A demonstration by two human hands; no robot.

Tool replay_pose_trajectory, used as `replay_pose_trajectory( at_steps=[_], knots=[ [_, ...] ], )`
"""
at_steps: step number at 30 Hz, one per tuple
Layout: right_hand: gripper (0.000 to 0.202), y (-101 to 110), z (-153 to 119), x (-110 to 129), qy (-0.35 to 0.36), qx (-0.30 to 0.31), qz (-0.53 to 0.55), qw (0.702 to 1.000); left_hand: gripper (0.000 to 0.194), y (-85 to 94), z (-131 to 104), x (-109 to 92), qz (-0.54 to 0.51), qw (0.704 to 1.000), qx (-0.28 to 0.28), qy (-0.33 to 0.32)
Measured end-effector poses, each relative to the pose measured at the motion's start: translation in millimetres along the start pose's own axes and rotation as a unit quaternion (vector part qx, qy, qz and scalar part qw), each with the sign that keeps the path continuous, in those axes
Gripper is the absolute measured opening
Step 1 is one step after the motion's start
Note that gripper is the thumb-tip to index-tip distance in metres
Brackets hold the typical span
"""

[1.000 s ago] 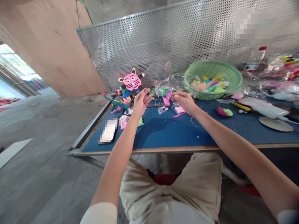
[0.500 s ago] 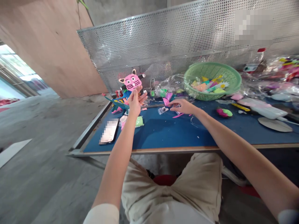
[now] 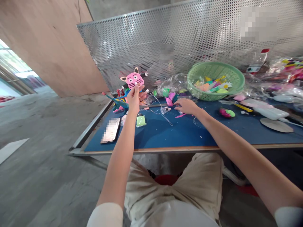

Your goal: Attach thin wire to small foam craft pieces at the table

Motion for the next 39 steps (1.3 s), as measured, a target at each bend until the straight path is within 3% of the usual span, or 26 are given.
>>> replay_pose_trajectory(
  at_steps=[5,10,14,17,21,23,25,28,30,32,34,36,39],
  knots=[
    [0.018,-4.6,3.4,6.3,-0.048,-0.016,0.008,0.999,0.054,-14.3,-5.8,-3.8,0.028,0.997,0.077,-0.014],
    [0.014,-4.9,5.3,6.9,-0.074,-0.002,-0.021,0.997,0.045,-27.3,-13.3,2.0,0.052,0.989,0.138,0.005],
    [0.022,-9.1,4.1,13.7,-0.035,0.014,-0.084,0.996,0.038,-26.3,-14.2,3.9,0.073,0.991,0.108,-0.004],
    [0.029,-12.8,1.6,20.9,-0.011,0.017,-0.111,0.994,0.035,-18.1,-10.9,10.1,0.148,0.986,0.076,-0.015],
    [0.034,-9.9,-2.1,25.8,-0.020,0.025,-0.145,0.989,0.035,-7.3,-2.1,21.3,0.309,0.949,0.053,-0.032],
    [0.035,-3.6,-3.5,26.0,-0.028,0.007,-0.151,0.988,0.034,-3.2,-1.3,13.9,0.388,0.919,0.035,-0.065],
    [0.034,1.9,-4.9,24.3,-0.034,-0.011,-0.149,0.988,0.033,2.8,-8.1,-8.2,0.422,0.900,0.039,-0.106],
    [0.031,3.7,-5.7,18.4,-0.039,-0.013,-0.143,0.989,0.031,29.1,-34.0,-57.4,0.434,0.884,0.128,-0.117],
    [0.030,2.1,-4.9,14.1,-0.042,-0.013,-0.134,0.990,0.034,65.9,-55.3,-86.2,0.467,0.858,0.203,-0.069],
    [0.030,0.1,-3.1,11.4,-0.048,-0.017,-0.121,0.991,0.041,115.7,-72.1,-100.0,0.510,0.820,0.259,0.035],
    [0.030,-1.6,-1.2,11.0,-0.056,-0.016,-0.111,0.992,0.054,166.1,-80.5,-98.3,0.563,0.766,0.278,0.136],
    [0.029,-3.0,0.1,12.8,-0.058,-0.011,-0.105,0.993,0.064,203.9,-80.0,-85.2,0.624,0.708,0.263,0.200],
    [0.028,-4.2,-0.5,16.2,-0.056,0.005,-0.100,0.993,0.060,228.2,-71.4,-58.4,0.693,0.642,0.207,0.255]
  ],
)
Point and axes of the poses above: each hand's wrist, its own z-axis towards the middle knuckle, its own y-axis out of the back of the hand, x = y × z, the point moved 4 cm from there along z, towards the middle knuckle, and after that the axes turned 5 degrees about z, right-handed, at the moved point
